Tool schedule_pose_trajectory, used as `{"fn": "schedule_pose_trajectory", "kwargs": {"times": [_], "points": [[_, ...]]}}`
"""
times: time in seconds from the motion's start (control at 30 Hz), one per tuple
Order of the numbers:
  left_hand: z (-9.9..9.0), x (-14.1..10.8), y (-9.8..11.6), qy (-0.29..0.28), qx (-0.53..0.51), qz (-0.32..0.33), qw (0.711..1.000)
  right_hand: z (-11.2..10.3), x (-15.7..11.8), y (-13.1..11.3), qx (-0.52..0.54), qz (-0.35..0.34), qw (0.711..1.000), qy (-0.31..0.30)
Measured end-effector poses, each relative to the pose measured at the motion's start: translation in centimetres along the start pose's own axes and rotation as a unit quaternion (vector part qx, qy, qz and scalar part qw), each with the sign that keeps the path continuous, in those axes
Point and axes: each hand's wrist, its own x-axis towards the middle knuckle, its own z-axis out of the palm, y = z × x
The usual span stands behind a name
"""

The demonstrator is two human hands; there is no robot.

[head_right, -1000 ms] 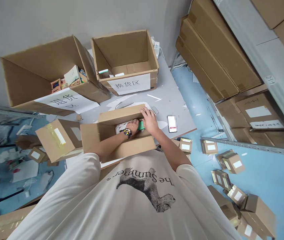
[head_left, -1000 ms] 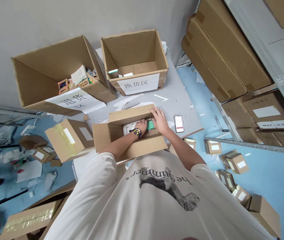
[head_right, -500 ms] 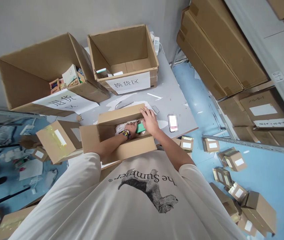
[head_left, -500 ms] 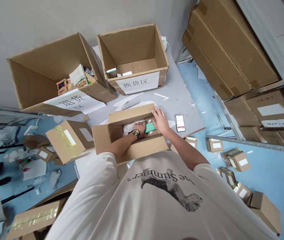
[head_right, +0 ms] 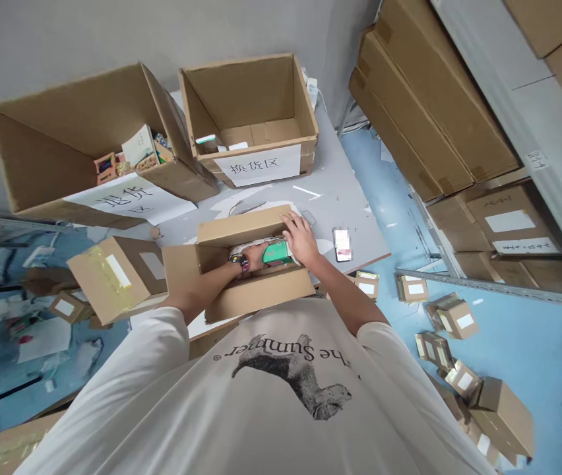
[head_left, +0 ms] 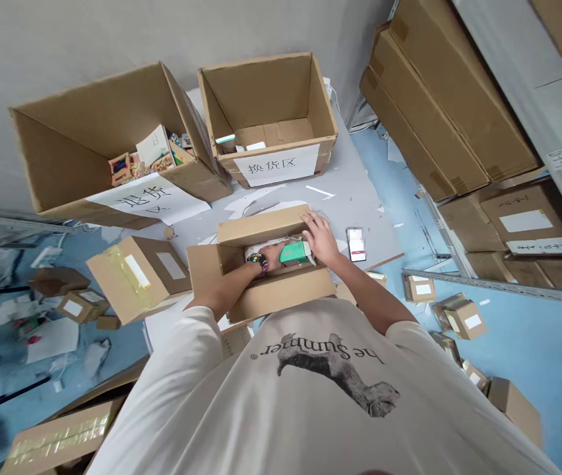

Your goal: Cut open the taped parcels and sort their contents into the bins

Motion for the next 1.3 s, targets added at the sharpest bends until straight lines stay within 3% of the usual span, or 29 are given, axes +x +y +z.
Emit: {"fn": "schedule_pose_trajectory", "kwargs": {"times": [0.17, 0.3, 0.77, 0.97, 1.13, 1.2, 1.3], "points": [[0.8, -0.1, -2.1, 0.013, -0.023, -0.011, 1.000, 0.4, 0.1, 1.1, 0.043, -0.023, 0.999, 0.021], [0.4, -0.7, -2.7, 0.041, -0.014, -0.011, 0.999, 0.5, 0.0, 1.5, 0.040, -0.026, 0.998, 0.030], [-2.4, -5.2, 0.0, 0.136, 0.100, 0.044, 0.985, 0.5, -0.9, 1.7, 0.020, 0.003, 0.997, 0.075], [-4.1, -7.5, -0.7, 0.192, 0.040, -0.023, 0.980, 0.5, -0.4, 1.7, 0.011, 0.017, 0.996, 0.084], [-4.2, -11.4, -2.0, 0.286, -0.057, -0.064, 0.955, 0.1, -2.8, 1.6, -0.016, 0.073, 0.991, 0.112], [-3.7, -13.3, -2.8, 0.343, -0.097, -0.082, 0.931, 0.2, -5.1, 1.9, -0.019, 0.120, 0.985, 0.124], [-2.3, -15.9, -4.1, 0.411, -0.154, -0.122, 0.890, 0.8, -8.2, 2.3, 0.034, 0.193, 0.976, 0.092]]}}
